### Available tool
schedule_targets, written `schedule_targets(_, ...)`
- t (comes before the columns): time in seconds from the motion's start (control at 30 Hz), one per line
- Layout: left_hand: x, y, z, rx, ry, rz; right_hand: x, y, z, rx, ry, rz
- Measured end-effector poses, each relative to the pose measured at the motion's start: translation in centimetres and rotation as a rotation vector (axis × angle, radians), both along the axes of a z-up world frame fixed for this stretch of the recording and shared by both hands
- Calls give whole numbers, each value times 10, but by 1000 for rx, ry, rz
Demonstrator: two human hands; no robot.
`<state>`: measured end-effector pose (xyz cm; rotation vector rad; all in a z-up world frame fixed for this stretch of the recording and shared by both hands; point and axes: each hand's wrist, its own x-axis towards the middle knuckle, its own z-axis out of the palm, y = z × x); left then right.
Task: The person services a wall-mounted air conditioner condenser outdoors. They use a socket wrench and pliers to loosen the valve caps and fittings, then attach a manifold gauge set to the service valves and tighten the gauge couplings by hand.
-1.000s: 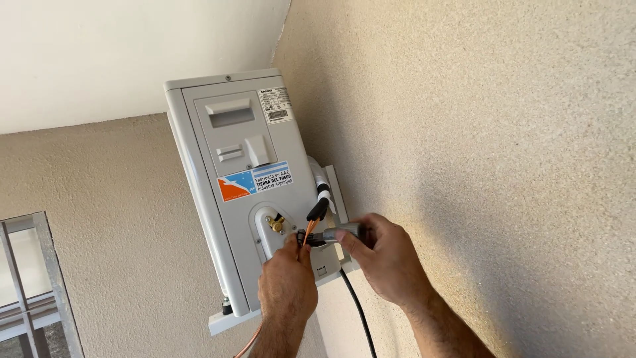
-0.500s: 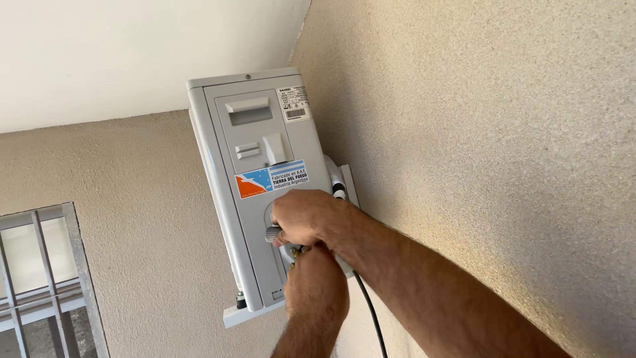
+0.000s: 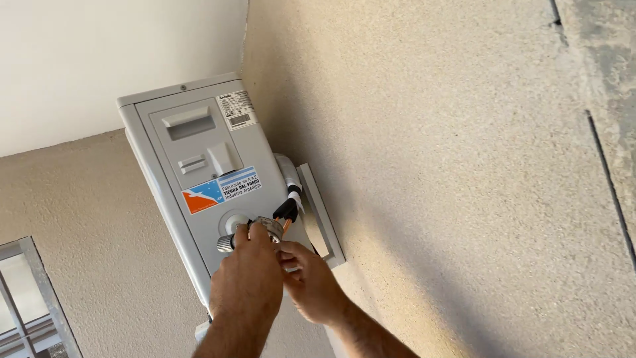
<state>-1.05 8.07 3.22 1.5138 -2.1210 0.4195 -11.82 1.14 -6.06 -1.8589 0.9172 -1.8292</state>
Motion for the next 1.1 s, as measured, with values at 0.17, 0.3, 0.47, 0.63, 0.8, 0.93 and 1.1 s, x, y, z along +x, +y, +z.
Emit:
schedule_targets(0.17,-3,-15,15,122,-5,37,29,-19,5,-88,-10,-77)
schedule_targets(0.3,1,-17,20,155,127,-23,40,-64,5,-83,232,-456)
schedule_targets(0.47,-10,0,33,151,99,-15,46,-49,12,-299,37,-382)
schedule_targets(0.63,-11,6,33,163,61,8,42,-55,-1,-384,228,-529)
schedule_targets(0.8,-8,12,38,156,35,23,51,-78,-1,-343,185,-612)
schedule_targets(0.93,-3,3,30,162,-6,21,45,-70,4,-259,182,-441)
schedule_targets(1.1,69,-94,-62,168,-50,23,42,-58,13,-238,216,-279)
